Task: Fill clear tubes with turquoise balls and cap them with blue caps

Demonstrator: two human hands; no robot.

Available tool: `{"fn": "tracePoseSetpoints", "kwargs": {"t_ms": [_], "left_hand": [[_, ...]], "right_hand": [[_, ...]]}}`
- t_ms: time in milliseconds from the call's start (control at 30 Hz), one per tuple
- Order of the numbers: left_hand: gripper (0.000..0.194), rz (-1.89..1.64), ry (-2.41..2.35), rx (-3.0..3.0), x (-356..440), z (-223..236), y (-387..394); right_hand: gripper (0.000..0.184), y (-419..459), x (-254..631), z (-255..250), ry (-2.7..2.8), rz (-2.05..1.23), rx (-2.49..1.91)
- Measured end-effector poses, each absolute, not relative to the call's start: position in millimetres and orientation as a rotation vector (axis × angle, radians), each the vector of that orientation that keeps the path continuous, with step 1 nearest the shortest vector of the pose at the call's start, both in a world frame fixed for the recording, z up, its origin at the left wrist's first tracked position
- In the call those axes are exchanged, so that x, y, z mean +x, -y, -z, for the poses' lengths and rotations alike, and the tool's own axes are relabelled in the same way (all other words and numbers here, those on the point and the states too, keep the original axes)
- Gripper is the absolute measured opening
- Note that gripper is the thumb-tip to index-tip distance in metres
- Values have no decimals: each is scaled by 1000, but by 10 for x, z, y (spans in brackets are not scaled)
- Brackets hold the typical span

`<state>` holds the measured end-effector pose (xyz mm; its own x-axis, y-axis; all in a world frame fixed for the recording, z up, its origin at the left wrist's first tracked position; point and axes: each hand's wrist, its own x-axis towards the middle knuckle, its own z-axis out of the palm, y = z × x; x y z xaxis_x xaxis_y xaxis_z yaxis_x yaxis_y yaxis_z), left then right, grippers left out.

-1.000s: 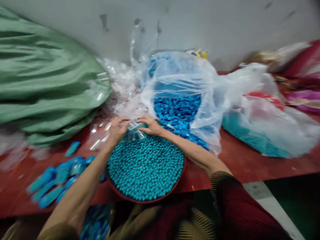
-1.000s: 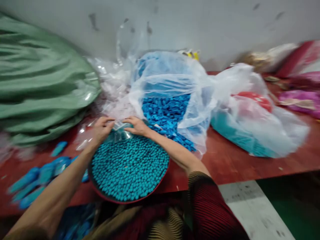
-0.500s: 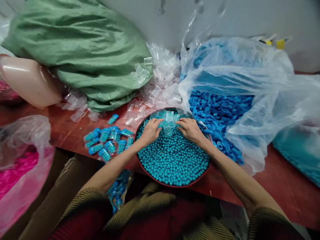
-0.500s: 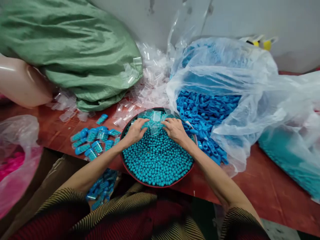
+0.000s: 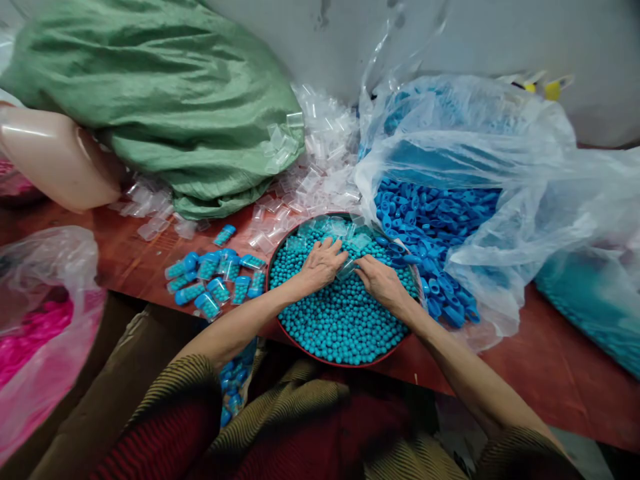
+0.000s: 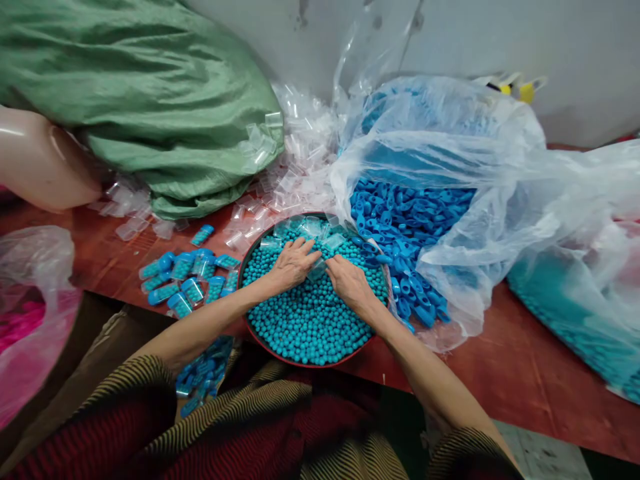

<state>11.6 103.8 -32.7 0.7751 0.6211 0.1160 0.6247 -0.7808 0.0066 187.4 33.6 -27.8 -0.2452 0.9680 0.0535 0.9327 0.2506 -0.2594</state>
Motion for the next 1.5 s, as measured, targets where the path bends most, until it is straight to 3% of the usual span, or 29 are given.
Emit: {"fn": "tracePoseSetpoints", "kwargs": {"t_ms": [133,300,500,633,867,1033,1133,1200,1300,1500], "left_hand": [[24,322,1133,-2963,-11,286,-1006],[28,589,1407,-2988,-142,299,-921],[16,586,1557,-3110,-182,397,-793],[11,634,1472,-3244,-225,299,-775],[17,342,1389,-3326,-98,346,-612],[55,199,1459,-3230,26,386,-589],[38,-27,1491,-3158,57,344,-564],[26,-24,1496,-3134,46,345,-524],[26,188,1460,-3101,-6,404,-457],[38,399,1265,-3189,-77,550,-435]], "right_hand": [[36,-289,1958,198,2162,-206,-1837],[35,-287,1856,214,2127,-282,-1875],[12,-394,1662,307,2264,-415,-1827],[14,-412,1720,286,2227,-399,-1887],[26,-279,1712,279,2443,-477,-1715],[27,-573,1840,153,2187,-26,-1958],[27,-803,1887,158,2196,50,-2099],[24,-841,1891,189,2210,13,-2074],[27,-696,1859,238,2111,-78,-1847],[24,-333,1722,342,1873,-793,-1507]]}}
